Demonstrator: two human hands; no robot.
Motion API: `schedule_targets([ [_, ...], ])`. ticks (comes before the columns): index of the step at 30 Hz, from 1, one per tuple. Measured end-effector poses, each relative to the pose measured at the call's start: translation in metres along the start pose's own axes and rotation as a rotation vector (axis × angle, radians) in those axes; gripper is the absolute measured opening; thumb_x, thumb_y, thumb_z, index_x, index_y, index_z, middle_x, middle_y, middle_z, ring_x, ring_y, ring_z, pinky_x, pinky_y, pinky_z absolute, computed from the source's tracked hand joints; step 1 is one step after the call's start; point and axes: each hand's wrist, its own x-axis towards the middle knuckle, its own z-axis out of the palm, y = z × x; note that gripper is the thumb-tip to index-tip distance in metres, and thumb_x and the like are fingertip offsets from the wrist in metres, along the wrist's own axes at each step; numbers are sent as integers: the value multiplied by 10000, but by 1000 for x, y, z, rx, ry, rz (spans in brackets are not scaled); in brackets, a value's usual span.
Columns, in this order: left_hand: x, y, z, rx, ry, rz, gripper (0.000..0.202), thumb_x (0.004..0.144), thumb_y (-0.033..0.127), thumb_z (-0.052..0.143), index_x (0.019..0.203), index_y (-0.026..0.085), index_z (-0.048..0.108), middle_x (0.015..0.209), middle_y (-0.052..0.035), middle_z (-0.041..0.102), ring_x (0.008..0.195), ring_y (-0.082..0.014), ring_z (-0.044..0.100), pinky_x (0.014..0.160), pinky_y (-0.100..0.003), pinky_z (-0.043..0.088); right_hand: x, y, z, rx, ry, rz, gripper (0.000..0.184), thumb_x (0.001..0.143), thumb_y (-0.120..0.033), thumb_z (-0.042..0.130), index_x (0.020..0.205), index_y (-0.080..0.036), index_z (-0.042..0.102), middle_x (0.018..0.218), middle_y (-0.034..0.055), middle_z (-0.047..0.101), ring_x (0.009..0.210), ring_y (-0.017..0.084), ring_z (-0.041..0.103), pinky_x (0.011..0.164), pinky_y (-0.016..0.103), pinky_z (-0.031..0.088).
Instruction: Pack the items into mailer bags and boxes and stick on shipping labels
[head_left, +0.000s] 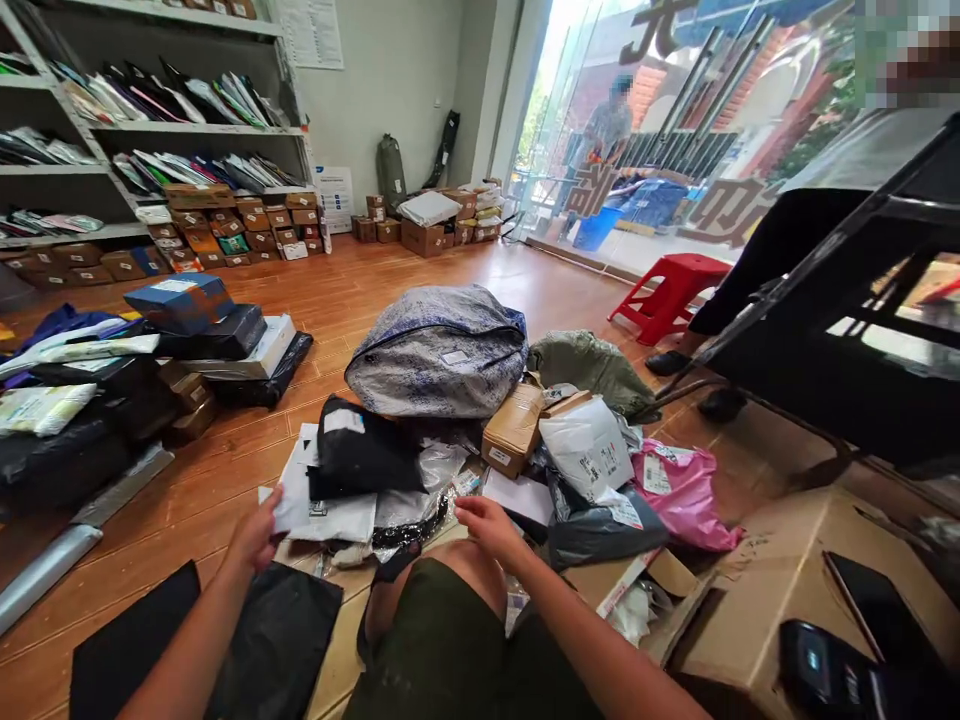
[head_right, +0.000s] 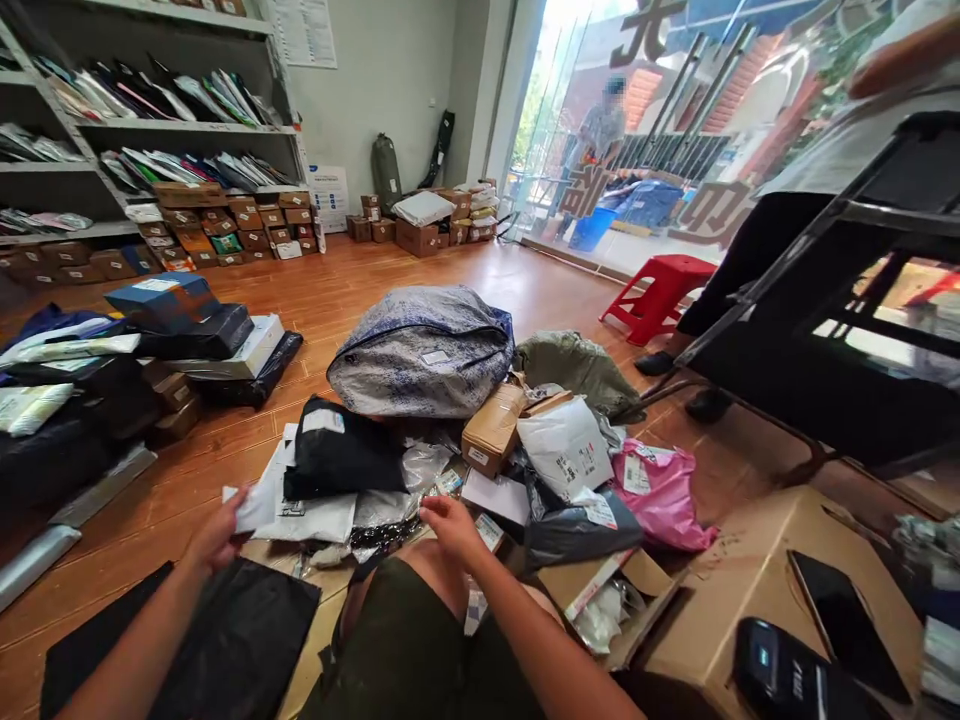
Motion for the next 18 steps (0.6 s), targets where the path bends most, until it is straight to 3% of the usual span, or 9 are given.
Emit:
schedule_targets([
  [3,-42,-30,52,93,-176,-22,363,884,524,438,823,193,575,595,-31,626,581,-206,626,524,-294,489,-45,-1,-2,45,-65,-42,457,560,-402,817,937,-178,690,950,67,708,886,208,651,859,346,496],
  [6,-95,-37,116,172,-383,-2,472,758,670,543,746,202,605,608,-43,636,593,-218,602,537,-307,480,-86,-6,12,122,-217,-149,517,689,-427,762,1148,-228,633,1125,81,664,914,212,651,792,329,521],
  [8,-126,-29,151,295,-627,249,512,792,706,446,743,219,597,731,-56,664,687,-209,599,623,-308,498,-101,-2,14,117,-164,-197,426,760,-464,703,1104,-216,658,1031,74,688,846,207,652,749,320,523],
  [10,-148,-18,170,451,-773,433,510,854,663,364,786,216,599,788,-57,660,736,-202,591,680,-307,499,-103,8,-4,69,-49,-188,384,774,-514,672,967,-183,701,855,62,709,755,202,646,706,313,518],
  [12,-155,-11,173,629,-844,496,428,862,583,435,969,212,620,901,-62,674,816,-210,605,751,-315,501,-96,19,-45,-35,29,-148,425,773,-563,638,891,-161,714,766,60,711,704,206,647,658,306,516],
  [14,-149,-13,167,780,-871,500,475,795,509,582,1185,238,585,1104,-75,667,969,-241,610,870,-340,485,-84,26,-106,-248,152,-88,471,811,-568,557,941,-144,712,794,75,725,714,217,662,632,304,524],
  [16,-132,-25,159,860,-914,502,509,746,484,637,1218,297,605,1244,-61,636,1103,-277,583,969,-361,442,-75,26,-177,-512,383,5,474,875,-492,452,1045,-117,688,865,100,730,756,227,675,641,311,536],
  [18,-109,-44,158,895,-996,469,453,723,501,640,1151,353,660,1177,-34,682,1067,-301,613,931,-369,468,-70,24,-244,-620,528,73,419,917,-365,388,1127,-118,654,973,117,722,839,229,675,695,316,536],
])
